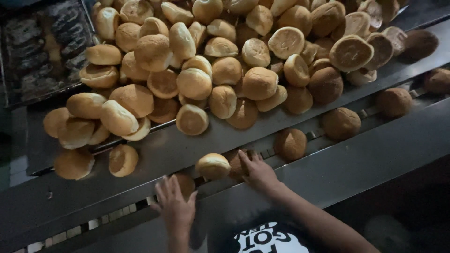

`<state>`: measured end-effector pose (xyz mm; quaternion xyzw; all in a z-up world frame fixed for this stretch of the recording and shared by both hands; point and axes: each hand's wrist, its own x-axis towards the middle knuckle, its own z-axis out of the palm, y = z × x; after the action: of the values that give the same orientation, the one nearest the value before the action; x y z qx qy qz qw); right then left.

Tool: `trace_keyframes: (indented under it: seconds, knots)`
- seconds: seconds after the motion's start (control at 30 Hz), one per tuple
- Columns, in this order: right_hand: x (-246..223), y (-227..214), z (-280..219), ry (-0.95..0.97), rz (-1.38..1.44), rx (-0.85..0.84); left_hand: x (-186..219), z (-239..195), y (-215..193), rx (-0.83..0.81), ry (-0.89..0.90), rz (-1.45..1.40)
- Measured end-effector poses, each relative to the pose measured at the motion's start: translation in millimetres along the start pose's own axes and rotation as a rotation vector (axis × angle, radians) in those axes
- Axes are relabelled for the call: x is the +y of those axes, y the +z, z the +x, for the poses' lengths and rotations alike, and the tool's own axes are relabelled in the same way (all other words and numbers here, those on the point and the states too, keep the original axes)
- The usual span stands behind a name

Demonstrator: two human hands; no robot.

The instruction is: The person picks up round bread buns from a large pile on a metal table and places them one by one onto a moving conveyor belt. The hands continuously grab buns and position them in a single file line on the belt as it moves forward.

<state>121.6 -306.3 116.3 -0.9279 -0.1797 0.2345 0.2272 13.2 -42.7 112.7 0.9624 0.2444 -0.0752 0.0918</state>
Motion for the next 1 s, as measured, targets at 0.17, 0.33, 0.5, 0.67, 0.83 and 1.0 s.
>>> trace_keyframes:
  seconds: [0.17, 0.33, 0.5, 0.67, 0.83, 1.0]
  knots:
    - [25.3, -3.8, 7.0, 0.112, -0.054, 0.052, 89.4, 28.0, -3.8, 0.122, 0.385, -0.233]
    - [74.6, -34.7, 7.5, 0.133, 0.055, 0.272, 124.1, 55.0, 58.6, 0.254, 0.572, -0.288]
    - [163.5, -115.9, 33.5, 0.064, 0.203, 0.88, 90.7, 6.5, -34.7, 0.55, 0.497, -0.544]
    - [245.2, -170.0, 95.6, 0.373, 0.272, 0.954, -16.2, 17.5, 4.5, 0.996, 0.284, -0.162]
    - [276.6, -174.7, 131.6, 0.502, 0.171, 0.875, -92.5, 27.6, 203.0, 0.552, 0.329, -0.033]
    - [248.2, -200.6, 99.8, 0.499, 0.282, 0.907, 2.5, 5.3, 92.0, 0.078, 0.158, -0.091]
